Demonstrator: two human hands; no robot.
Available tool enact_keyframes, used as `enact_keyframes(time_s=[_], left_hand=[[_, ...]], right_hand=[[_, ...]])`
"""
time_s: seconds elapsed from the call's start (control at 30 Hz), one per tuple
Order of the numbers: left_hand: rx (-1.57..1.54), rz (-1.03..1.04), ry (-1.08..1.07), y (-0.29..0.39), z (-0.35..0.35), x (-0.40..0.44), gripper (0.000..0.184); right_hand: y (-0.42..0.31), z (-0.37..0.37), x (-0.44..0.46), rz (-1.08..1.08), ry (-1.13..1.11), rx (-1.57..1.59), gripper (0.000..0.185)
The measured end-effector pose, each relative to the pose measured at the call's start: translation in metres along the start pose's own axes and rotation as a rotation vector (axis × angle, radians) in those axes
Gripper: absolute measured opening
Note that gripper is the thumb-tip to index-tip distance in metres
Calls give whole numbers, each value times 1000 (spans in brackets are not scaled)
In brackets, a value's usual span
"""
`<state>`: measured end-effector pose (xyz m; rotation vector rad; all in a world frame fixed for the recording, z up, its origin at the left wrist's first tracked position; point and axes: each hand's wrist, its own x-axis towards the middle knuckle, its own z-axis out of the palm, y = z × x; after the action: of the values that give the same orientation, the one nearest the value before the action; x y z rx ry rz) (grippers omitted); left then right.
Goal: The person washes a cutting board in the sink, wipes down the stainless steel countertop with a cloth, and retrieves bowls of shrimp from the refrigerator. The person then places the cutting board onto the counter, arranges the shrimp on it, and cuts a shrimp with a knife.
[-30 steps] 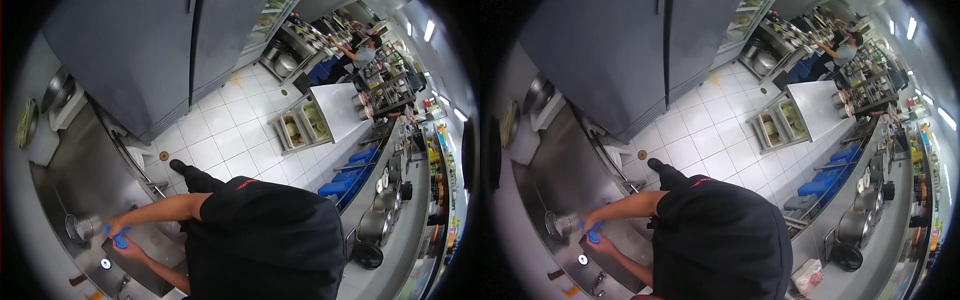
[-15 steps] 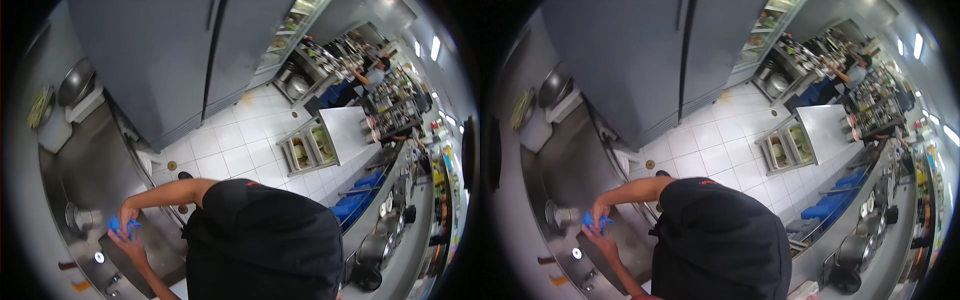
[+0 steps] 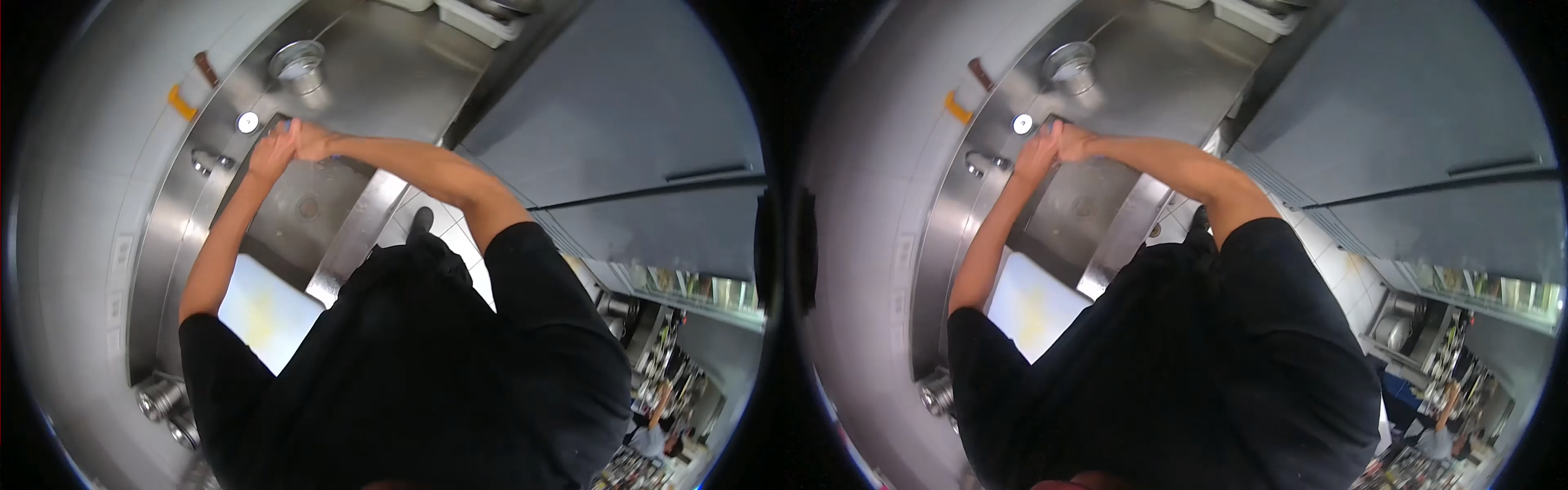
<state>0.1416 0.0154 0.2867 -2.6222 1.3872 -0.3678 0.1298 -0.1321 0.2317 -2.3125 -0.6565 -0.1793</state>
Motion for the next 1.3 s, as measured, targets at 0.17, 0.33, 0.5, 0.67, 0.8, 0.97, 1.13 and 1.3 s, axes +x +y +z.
enact_keyframes(time_s=[0.17, 0.33, 0.5, 0.67, 0.8, 0.97, 1.13, 1.3], left_hand=[[-194, -95, -88, -15, 3, 13, 30], [-405, -190, -191, -15, 25, 20, 36], [-488, -184, -340, 3, -11, 35, 42], [-768, 35, -121, 29, -1, 31, 70], [-921, -160, 232, 50, 49, 2, 62], [-892, -772, 315, 55, 29, -126, 23], [-632, -1265, 735, 117, 22, -298, 19], [-222, -1789, 846, 245, 18, -433, 20]], right_hand=[[-42, -48, 2, 315, -238, -189, 31], [-24, -47, 1, 305, -273, -290, 30], [-16, -69, -18, 354, -299, -228, 26], [60, -47, -55, 293, -269, -9, 30], [84, -91, -114, 221, -135, -196, 48], [227, -108, -195, 246, -150, -516, 84], [221, -126, -212, 520, -552, -902, 96], [251, -122, -179, 447, -776, -975, 101]])
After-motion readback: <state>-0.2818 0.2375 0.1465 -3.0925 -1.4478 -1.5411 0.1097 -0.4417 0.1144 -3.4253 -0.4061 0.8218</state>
